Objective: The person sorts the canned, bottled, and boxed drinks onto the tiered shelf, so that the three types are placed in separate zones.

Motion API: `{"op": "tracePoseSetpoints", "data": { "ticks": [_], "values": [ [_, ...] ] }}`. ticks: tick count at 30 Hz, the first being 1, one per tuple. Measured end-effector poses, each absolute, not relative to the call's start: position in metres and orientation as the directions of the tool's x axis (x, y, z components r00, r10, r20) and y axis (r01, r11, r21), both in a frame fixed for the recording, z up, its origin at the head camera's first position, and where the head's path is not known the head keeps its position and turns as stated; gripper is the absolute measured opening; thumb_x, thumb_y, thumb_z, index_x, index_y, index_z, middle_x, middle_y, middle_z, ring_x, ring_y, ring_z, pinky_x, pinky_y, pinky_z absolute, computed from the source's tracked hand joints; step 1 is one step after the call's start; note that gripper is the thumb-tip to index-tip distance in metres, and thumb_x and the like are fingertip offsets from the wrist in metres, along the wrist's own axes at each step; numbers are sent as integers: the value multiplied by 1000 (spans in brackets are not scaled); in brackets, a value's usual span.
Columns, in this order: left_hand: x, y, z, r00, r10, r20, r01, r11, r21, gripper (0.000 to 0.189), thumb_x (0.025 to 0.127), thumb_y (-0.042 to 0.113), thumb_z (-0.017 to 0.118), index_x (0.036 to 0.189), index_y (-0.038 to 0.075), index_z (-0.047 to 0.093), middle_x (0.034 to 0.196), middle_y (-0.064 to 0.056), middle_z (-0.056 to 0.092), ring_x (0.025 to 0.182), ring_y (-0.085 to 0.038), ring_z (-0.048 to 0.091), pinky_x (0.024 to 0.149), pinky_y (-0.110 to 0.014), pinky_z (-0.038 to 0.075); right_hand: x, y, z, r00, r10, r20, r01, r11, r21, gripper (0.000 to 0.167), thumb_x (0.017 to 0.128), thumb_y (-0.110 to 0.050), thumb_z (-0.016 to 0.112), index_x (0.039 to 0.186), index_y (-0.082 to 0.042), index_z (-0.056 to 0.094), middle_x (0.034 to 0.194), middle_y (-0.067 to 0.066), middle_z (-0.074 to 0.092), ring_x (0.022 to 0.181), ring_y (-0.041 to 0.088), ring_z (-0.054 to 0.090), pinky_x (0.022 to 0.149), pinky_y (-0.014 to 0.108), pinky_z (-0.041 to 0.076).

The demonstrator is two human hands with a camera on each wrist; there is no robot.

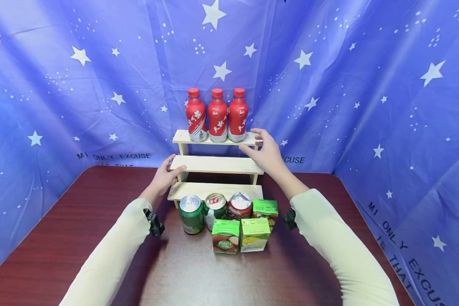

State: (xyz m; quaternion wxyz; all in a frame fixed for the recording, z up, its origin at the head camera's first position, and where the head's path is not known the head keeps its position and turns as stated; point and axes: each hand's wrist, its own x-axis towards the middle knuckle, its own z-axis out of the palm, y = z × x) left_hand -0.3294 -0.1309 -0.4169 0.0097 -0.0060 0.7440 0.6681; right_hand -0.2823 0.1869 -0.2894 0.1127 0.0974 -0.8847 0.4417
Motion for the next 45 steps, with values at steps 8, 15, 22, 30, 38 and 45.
{"op": "tracePoseSetpoints", "data": {
  "ticks": [8,15,22,30,38,45],
  "values": [
    [-330,-131,-418,-1000,-5,-17,-18,126,992,80,88,24,67,150,20,18,123,-14,53,82,-10,53,65,-19,43,-263,199,-305,-960,-176,216,-278,640,-716,65,84,-42,67,137,-14,42,137,17,48,125,35,47,95,52,45],
    [-329,-130,-417,-1000,-3,-7,-7,127,992,80,88,22,67,151,18,17,139,-19,42,115,-29,51,96,-37,44,-243,215,-321,-946,-264,189,-317,628,-711,62,83,-38,70,134,-12,46,135,16,50,122,34,50,93,51,47],
    [-328,-129,-416,-1000,-6,7,6,121,993,79,88,19,65,151,15,17,136,-20,46,115,-30,52,99,-39,43,-226,237,-343,-921,-343,185,-371,630,-682,52,83,-30,72,125,-7,53,123,16,59,114,34,55,91,48,48],
    [-325,-129,-412,-1000,2,-15,-15,117,993,80,88,20,66,151,16,16,138,-21,44,116,-31,50,100,-42,42,-208,260,-360,-912,-384,145,-381,660,-647,49,82,-28,73,122,-8,55,118,15,62,110,34,57,84,36,51],
    [-324,-131,-412,-999,1,-34,-33,123,992,80,88,22,66,151,17,16,138,-22,43,112,-27,52,96,-40,45,-199,273,-375,-923,-370,103,-342,670,-658,55,80,-30,74,126,-10,51,120,17,60,109,33,57,78,39,51],
    [-312,-127,-393,-998,23,-58,-55,113,992,80,89,17,64,151,13,14,138,-23,43,106,-27,51,91,-38,45,-197,276,-394,-909,-398,121,-366,629,-686,57,79,-26,76,127,-7,51,109,10,64,98,18,60,77,31,50]
  ]
}}
